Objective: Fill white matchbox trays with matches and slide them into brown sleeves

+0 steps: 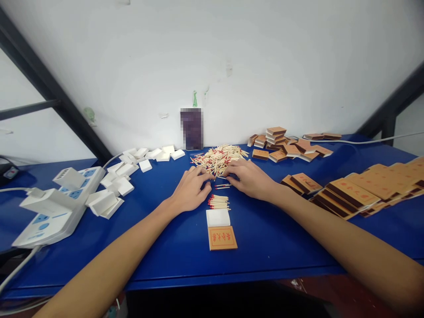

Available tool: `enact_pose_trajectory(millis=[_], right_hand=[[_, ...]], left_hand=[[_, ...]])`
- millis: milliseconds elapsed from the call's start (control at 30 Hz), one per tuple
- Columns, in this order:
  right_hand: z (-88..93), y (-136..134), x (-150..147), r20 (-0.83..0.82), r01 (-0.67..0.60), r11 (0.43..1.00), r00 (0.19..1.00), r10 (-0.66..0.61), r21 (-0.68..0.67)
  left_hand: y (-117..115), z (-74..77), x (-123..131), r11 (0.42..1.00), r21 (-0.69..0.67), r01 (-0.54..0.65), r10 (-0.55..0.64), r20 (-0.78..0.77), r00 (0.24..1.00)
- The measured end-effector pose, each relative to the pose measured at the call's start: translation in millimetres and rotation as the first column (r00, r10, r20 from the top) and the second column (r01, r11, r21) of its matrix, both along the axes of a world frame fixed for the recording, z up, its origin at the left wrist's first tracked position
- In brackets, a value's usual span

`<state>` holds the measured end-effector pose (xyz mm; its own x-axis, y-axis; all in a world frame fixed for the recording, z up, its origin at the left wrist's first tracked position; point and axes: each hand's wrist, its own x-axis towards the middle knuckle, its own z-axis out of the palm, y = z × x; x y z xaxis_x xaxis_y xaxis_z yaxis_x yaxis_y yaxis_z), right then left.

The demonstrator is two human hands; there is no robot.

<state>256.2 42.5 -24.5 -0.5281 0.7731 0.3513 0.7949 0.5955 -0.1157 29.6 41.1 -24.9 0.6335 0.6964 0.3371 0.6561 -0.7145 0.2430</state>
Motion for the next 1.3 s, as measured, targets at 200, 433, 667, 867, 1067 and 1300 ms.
enact_pose_trajectory(millis=[200, 433, 667, 867, 1067, 1300], right_hand=[[0.6, 2.2, 1.3, -0.055, -0.02, 0.998, 0.998, 0.016, -0.057], [2.2, -0.2, -1.4, -0.035, -0.028, 0.996, 0.999, 0.025, -0.084], [6.1, -0.7, -13.6, 0.0, 0.017, 0.995, 1.0, -0.017, -0.094], [11.1, 0.0, -8.8, -0.097, 0.001, 0.995, 0.995, -0.011, -0.103], [16.9, -0.9, 4.3, -0.125, -0.009, 1.0, 0.992, 0.009, 0.0], [19.8, -2.6, 6.5, -0.029, 0.006, 0.994, 1.0, -0.01, -0.106]], left_hand=[[-1.1, 2.4, -0.5, 1.0, 0.027, 0.014, -0.016, 0.058, 0.998], [-0.7, 2.2, 0.0, 0.999, 0.029, 0.036, -0.038, 0.074, 0.997], [0.5, 1.1, 0.3, 0.999, 0.027, 0.016, -0.018, 0.073, 0.997], [0.4, 0.4, 0.8, 1.0, 0.019, -0.003, 0.001, 0.077, 0.997], [-1.1, 2.7, 1.4, 1.0, 0.01, 0.003, -0.004, 0.082, 0.997], [-2.3, 3.6, 1.5, 1.0, 0.002, 0.016, -0.016, 0.055, 0.998]])
